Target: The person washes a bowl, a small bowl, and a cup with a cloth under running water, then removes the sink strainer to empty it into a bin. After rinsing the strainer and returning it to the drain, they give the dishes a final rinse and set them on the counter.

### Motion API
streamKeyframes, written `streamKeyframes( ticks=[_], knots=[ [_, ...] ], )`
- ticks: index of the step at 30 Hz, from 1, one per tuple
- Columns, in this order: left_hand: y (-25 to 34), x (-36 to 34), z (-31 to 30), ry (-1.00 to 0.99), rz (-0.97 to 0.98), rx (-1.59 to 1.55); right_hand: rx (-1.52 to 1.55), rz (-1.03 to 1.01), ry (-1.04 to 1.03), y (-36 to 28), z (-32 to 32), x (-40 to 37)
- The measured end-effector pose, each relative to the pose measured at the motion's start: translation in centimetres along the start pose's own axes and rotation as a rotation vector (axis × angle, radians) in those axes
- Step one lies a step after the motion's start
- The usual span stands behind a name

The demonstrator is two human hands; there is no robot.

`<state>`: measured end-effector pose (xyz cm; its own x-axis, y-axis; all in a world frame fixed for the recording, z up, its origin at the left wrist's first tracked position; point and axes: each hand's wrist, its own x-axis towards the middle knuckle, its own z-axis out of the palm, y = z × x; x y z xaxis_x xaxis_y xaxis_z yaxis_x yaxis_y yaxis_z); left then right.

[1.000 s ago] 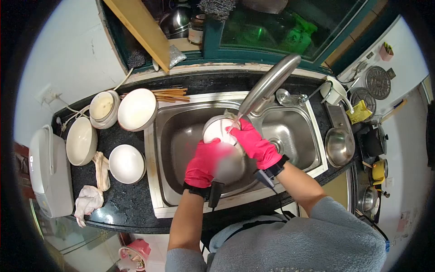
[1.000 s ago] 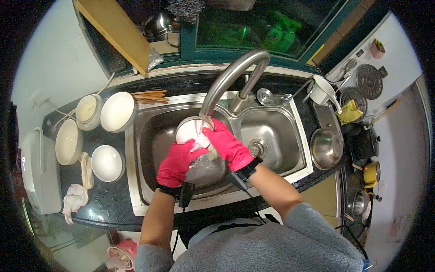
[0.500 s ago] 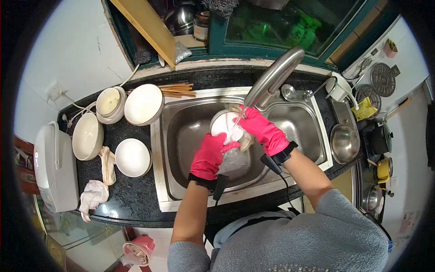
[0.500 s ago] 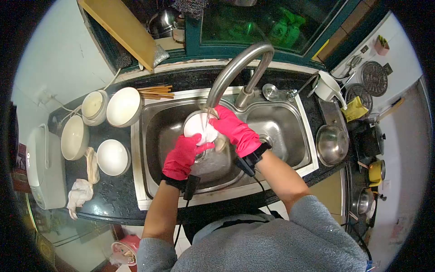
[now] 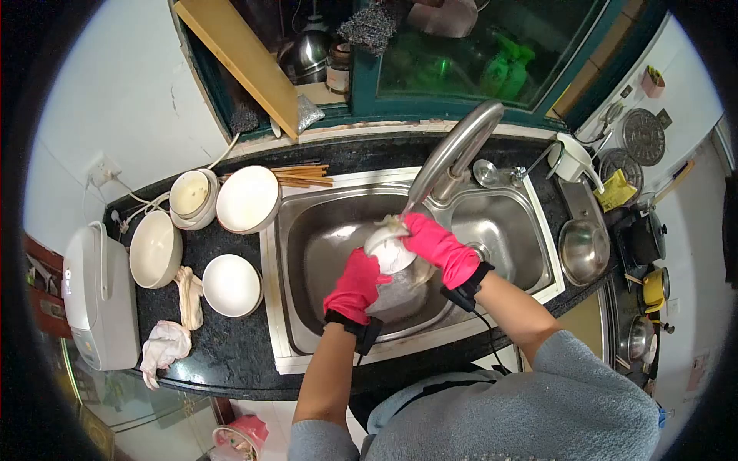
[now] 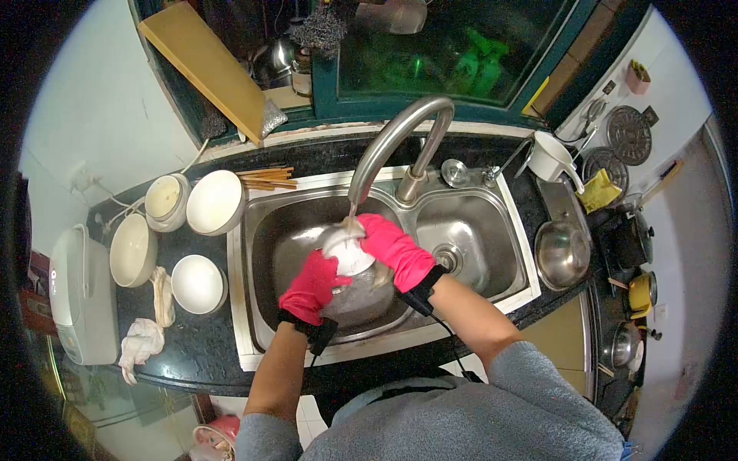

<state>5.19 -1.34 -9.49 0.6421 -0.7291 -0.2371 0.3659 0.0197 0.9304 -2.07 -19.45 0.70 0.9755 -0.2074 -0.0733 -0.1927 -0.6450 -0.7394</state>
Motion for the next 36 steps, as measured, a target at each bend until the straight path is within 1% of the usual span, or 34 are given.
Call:
streamKeyframes(
  ticks=[1, 2, 3, 4, 5, 6, 7, 8, 9, 10, 11, 12, 13, 14, 15, 16, 17, 18, 19, 20, 21, 22, 23, 24, 26, 27, 28, 29, 30, 31, 33, 34, 35, 36],
  knots=[
    [0.1, 0.5, 0.6, 0.158, 0.006, 0.284, -0.001, -0.001, 0.003, 0.0, 0.7, -0.1],
    [0.1, 0.7, 1.0, 0.313, 0.011, 0.568, -0.099, -0.099, 0.066, 0.2, 1.8, -0.1],
    [-1.0, 0.7, 0.3, 0.307, 0.015, 0.567, -0.198, -0.197, 0.132, 1.0, 2.6, -0.2],
    [-2.1, 0.7, -1.0, 0.227, 0.263, 0.819, -0.227, -0.292, 0.206, 2.2, 3.0, 0.0],
    [-2.7, 1.0, -2.1, 0.142, 0.52, 1.062, -0.236, -0.29, 0.218, 3.2, 3.3, 0.2],
    [1.2, -0.9, -1.9, -0.081, 0.727, 1.389, 0.078, -0.08, 0.19, 4.1, 3.8, 0.5],
    [0.2, -0.7, -1.9, -0.09, 0.74, 1.389, 0.395, 0.131, 0.159, 4.9, 4.5, 0.7],
    [-1.8, -0.7, -2.0, -0.061, 0.493, 0.895, 0.635, 0.056, 0.185, 6.8, 6.0, 1.2],
    [-1.6, -0.9, -1.6, -0.031, 0.239, 0.404, 0.634, 0.055, 0.196, 6.9, 5.6, 1.1],
    [-1.4, -1.2, -1.4, -0.011, -0.029, 0.069, 0.46, 0.012, 0.131, 7.0, 5.1, 1.1],
    [-0.7, -0.9, -0.8, -0.015, -0.027, 0.068, 0.286, -0.03, 0.062, 6.9, 4.6, 1.0],
    [0.1, -0.1, -0.3, 0.097, -0.007, 0.529, -0.035, -0.225, 0.021, 2.4, 2.2, 0.0],
    [0.7, 0.1, 0.4, 0.211, 0.015, 0.988, -0.037, -0.224, 0.022, 0.0, 1.7, -0.8],
    [2.2, -1.1, 1.9, 0.282, 0.166, 1.097, -0.108, -0.182, 0.082, -1.9, 1.7, -1.6],
    [3.5, -1.4, 2.4, 0.281, 0.167, 1.098, -0.179, -0.141, 0.143, -2.8, 1.9, -1.8],
    [4.7, -1.4, 2.8, 0.316, -0.01, 0.764, -0.015, -0.107, 0.1, 0.5, 3.4, 0.0],
    [5.3, -1.3, 2.8, 0.344, -0.179, 0.425, -0.013, -0.11, 0.1, 3.8, 4.8, 1.1],
    [5.0, -1.6, 2.4, 0.348, -0.178, 0.426, 0.196, 0.009, 0.151, 6.8, 6.2, 1.7],
    [4.0, -2.3, 1.6, 0.183, 0.017, 0.377, 0.406, 0.129, 0.198, 8.2, 6.7, 1.8],
    [2.8, -2.8, 0.7, 0.015, 0.209, 0.325, 0.718, 0.077, 0.057, 3.2, 3.8, 0.1],
    [0.0, -1.6, -0.6, 0.018, 0.213, 0.327, 0.718, 0.072, 0.055, 3.9, 4.0, 0.3],
    [-4.2, 0.6, -2.1, 0.07, 0.3, 0.34, 0.606, 0.056, 0.07, 5.3, 4.6, 0.6],
    [-6.4, 1.8, -2.8, 0.122, 0.385, 0.352, 0.494, 0.041, 0.084, 6.1, 5.0, 0.7],
    [-4.5, 1.5, -2.2, 0.126, 0.386, 0.351, 0.493, 0.04, 0.081, 4.0, 4.3, 0.4],
    [-0.1, 0.7, -0.8, 0.263, 0.141, 0.635, -0.164, -0.298, 0.118, -0.7, 3.0, -1.3],
    [2.5, -0.2, 0.3, 0.261, 0.14, 0.636, -0.163, -0.297, 0.119, -3.0, 2.5, -2.1],
    [5.2, -1.1, 1.6, 0.173, 0.141, 0.362, -0.276, -0.32, 0.114, -5.0, 2.1, -2.9],
    [6.4, -1.5, 2.3, 0.081, 0.139, 0.089, -0.388, -0.341, 0.111, -5.9, 1.9, -3.4],
    [-0.3, 2.0, -1.2, 0.115, 0.172, 0.277, -0.399, -0.501, 0.197, -3.7, 2.5, -2.8],
    [1.0, 1.6, -0.7, 0.112, 0.17, 0.278, -0.398, -0.497, 0.198, -2.3, 2.5, -2.2],
    [5.3, 0.1, 0.9, -0.025, -0.06, 0.0, 0.559, -0.132, -0.207, -1.0, 1.2, -1.0],
    [5.1, -0.1, 0.5, -0.024, -0.062, 0.0, 0.435, -0.089, -0.139, -0.8, 0.7, -1.2],
    [4.9, -0.3, -0.1, -0.001, 0.024, 0.458, 0.437, -0.091, -0.141, -0.5, 0.8, -1.3],
    [4.7, -0.5, -0.7, 0.024, 0.114, 0.916, 0.574, -0.05, -0.179, -0.2, 0.8, -1.2]
  ],
)
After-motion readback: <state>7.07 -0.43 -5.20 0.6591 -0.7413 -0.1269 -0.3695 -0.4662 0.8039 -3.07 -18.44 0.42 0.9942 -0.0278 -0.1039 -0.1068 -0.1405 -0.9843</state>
